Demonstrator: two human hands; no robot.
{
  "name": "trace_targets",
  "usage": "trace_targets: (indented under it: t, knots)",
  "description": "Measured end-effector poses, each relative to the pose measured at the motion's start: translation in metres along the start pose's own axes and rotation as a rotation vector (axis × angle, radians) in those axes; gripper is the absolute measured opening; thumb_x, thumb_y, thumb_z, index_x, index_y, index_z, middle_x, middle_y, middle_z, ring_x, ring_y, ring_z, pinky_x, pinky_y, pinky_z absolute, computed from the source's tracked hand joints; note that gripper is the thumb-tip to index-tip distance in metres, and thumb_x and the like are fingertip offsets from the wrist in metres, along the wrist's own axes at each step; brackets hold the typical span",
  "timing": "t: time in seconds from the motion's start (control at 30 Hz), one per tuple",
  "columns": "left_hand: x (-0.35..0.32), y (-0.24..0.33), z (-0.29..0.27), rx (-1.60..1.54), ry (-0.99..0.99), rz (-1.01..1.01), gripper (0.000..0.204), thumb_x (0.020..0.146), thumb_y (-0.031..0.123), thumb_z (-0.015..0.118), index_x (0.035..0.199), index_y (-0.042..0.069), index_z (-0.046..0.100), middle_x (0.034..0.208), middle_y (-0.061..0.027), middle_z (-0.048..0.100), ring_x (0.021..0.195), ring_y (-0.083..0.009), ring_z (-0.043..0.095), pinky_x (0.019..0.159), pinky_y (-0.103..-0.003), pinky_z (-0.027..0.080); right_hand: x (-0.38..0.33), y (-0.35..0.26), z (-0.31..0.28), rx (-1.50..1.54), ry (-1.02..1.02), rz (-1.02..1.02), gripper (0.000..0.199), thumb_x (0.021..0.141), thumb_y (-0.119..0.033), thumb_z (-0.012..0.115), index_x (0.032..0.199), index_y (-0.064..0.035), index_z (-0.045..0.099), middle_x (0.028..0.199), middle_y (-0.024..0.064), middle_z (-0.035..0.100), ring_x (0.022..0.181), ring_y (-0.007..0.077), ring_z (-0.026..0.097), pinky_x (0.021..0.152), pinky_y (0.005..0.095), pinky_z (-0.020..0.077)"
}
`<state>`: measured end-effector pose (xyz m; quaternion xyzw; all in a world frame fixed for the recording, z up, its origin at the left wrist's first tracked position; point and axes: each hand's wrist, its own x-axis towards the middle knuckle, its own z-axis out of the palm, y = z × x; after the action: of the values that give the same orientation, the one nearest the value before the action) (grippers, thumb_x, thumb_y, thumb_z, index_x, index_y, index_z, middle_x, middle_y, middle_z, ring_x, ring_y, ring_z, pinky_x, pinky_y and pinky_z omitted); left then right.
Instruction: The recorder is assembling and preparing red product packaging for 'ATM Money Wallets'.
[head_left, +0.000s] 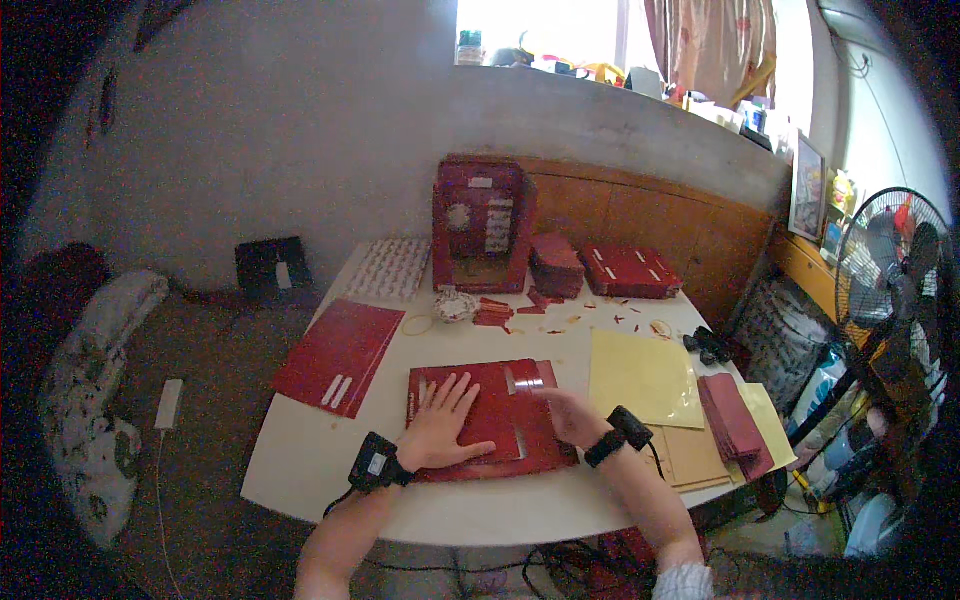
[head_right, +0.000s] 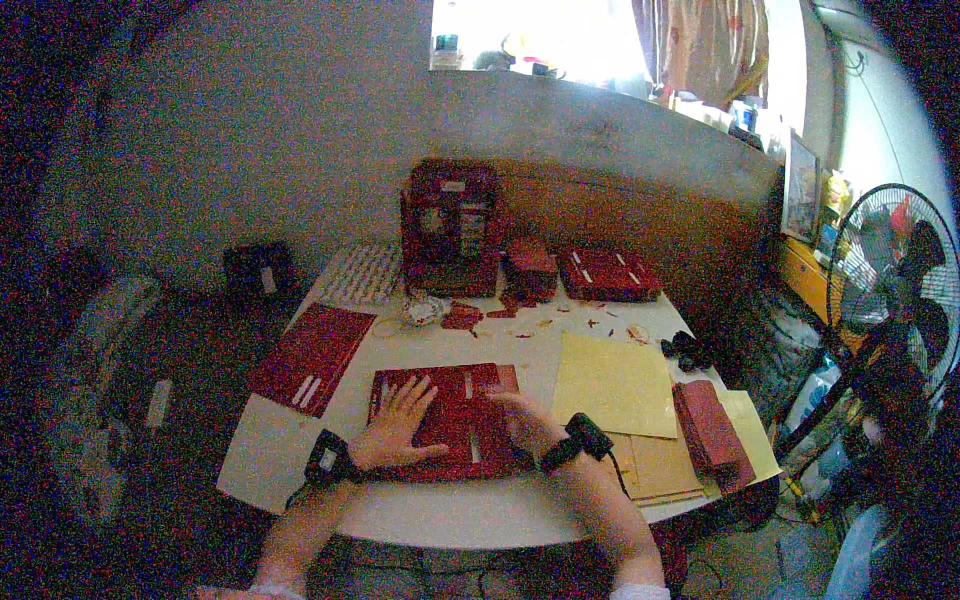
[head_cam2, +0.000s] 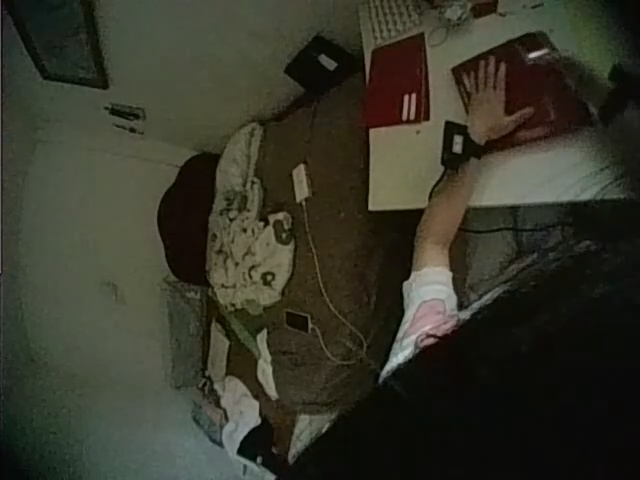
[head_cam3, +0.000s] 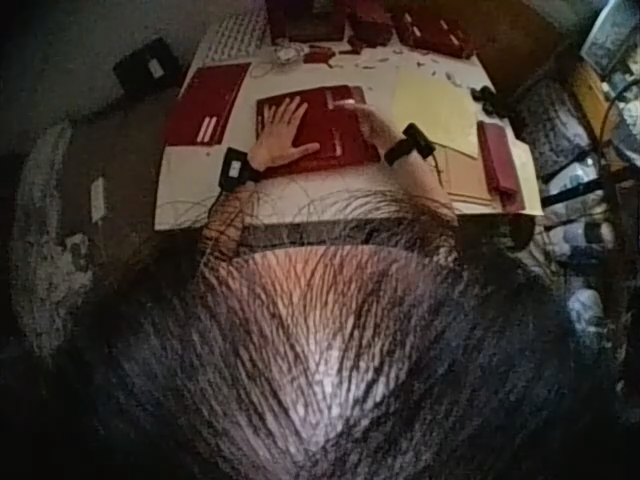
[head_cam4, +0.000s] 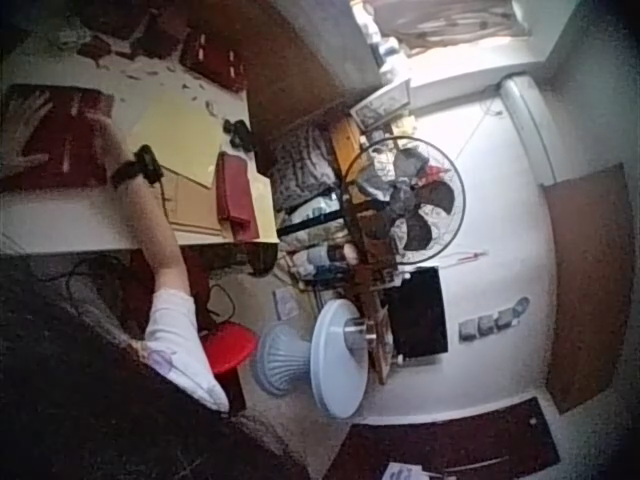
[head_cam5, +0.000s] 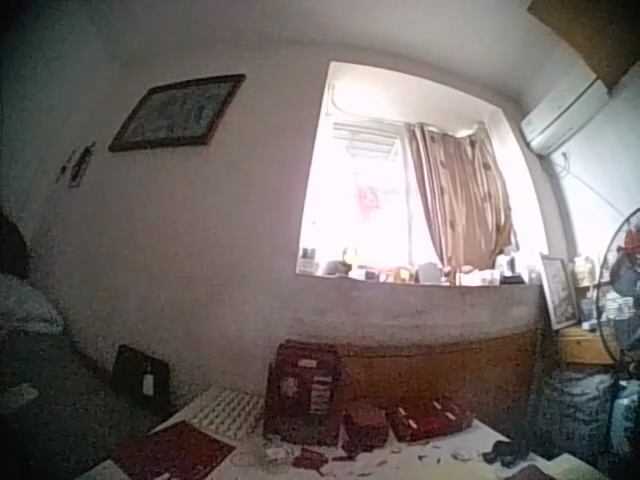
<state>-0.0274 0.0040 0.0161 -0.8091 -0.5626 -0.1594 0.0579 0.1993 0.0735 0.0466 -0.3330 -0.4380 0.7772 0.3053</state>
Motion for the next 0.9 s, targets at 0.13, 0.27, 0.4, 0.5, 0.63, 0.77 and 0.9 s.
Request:
trace_targets:
  t: [0.13,0.27,0.4,0.5,0.63,0.77,0.9]
  knots:
    - [0.008,0.01,-0.005,0.02,-0.011,0.047,0.095,0.075,0.07,0.041,0.136,0.0,0.022,0.143,-0.0187,0.016,0.133,-0.0354,0.012,0.106,-0.054,0.003,0.022,0.022,-0.027,0.156,-0.195,-0.047,0.021,0.081,-0.015,0.057,0.101,-0.0071,0.059,0.098,0.005,0.063,0.091,0.0179,0.06,0.084,0.0298,0.0457]
    - [0.0,0.007,-0.01,0.041,-0.004,0.073,0.092,0.076,0.068,0.043,0.135,0.0,0.023,0.143,-0.0177,0.017,0.133,-0.0334,0.014,0.107,-0.052,0.005,0.014,0.019,-0.006,0.143,-0.16,0.048,0.02,0.081,-0.015,0.058,0.1,-0.0066,0.059,0.101,0.0056,0.062,0.093,0.0188,0.059,0.086,0.0324,0.0447]
    - [0.003,0.009,-0.012,0.037,0.025,0.132,0.089,0.077,0.064,0.045,0.134,-0.001,0.025,0.143,-0.018,0.019,0.133,-0.0321,0.016,0.107,-0.051,0.007,0.014,0.025,-0.009,0.244,-0.236,0.05,0.02,0.082,-0.014,0.056,0.1,-0.0062,0.059,0.102,0.0059,0.062,0.093,0.02,0.059,0.087,0.0346,0.0443]
    - [0.004,0.012,-0.012,0.022,0.036,0.175,0.088,0.078,0.062,0.046,0.133,-0.003,0.026,0.141,-0.0194,0.023,0.132,-0.0323,0.019,0.107,-0.049,0.01,0.016,0.029,-0.012,0.295,-0.249,0.049,0.021,0.081,-0.013,0.057,0.101,-0.0064,0.058,0.101,0.0061,0.062,0.092,0.0206,0.059,0.087,0.0349,0.0441]
    - [0.003,0.011,-0.007,0.036,0.067,0.172,0.087,0.079,0.061,0.046,0.131,-0.005,0.028,0.138,-0.0209,0.028,0.13,-0.0328,0.023,0.107,-0.048,0.013,0.021,0.037,-0.014,0.227,-0.178,0.025,0.025,0.08,-0.012,0.057,0.104,-0.0071,0.056,0.1,0.0065,0.061,0.089,0.0217,0.059,0.082,0.0372,0.0472]
    - [0.003,0.008,-0.006,0.076,0.085,0.195,0.083,0.079,0.059,0.048,0.128,-0.006,0.033,0.129,-0.0213,0.039,0.122,-0.0341,0.034,0.104,-0.045,0.022,0.012,0.031,-0.005,0.177,-0.203,0.038,0.028,0.08,-0.011,0.057,0.107,-0.0069,0.053,0.098,0.0068,0.061,0.085,0.0225,0.06,0.073,0.0406,0.0509]
    - [0.004,0.011,-0.007,0.046,0.126,0.192,0.072,0.079,0.051,0.054,0.121,-0.006,0.04,0.115,-0.0204,0.048,0.109,-0.0339,0.044,0.096,-0.042,0.033,0.007,0.026,0.001,0.074,-0.26,0.006,0.031,0.081,-0.012,0.055,0.111,-0.007,0.05,0.095,0.0083,0.062,0.077,0.0233,0.062,0.062,0.0409,0.0531]
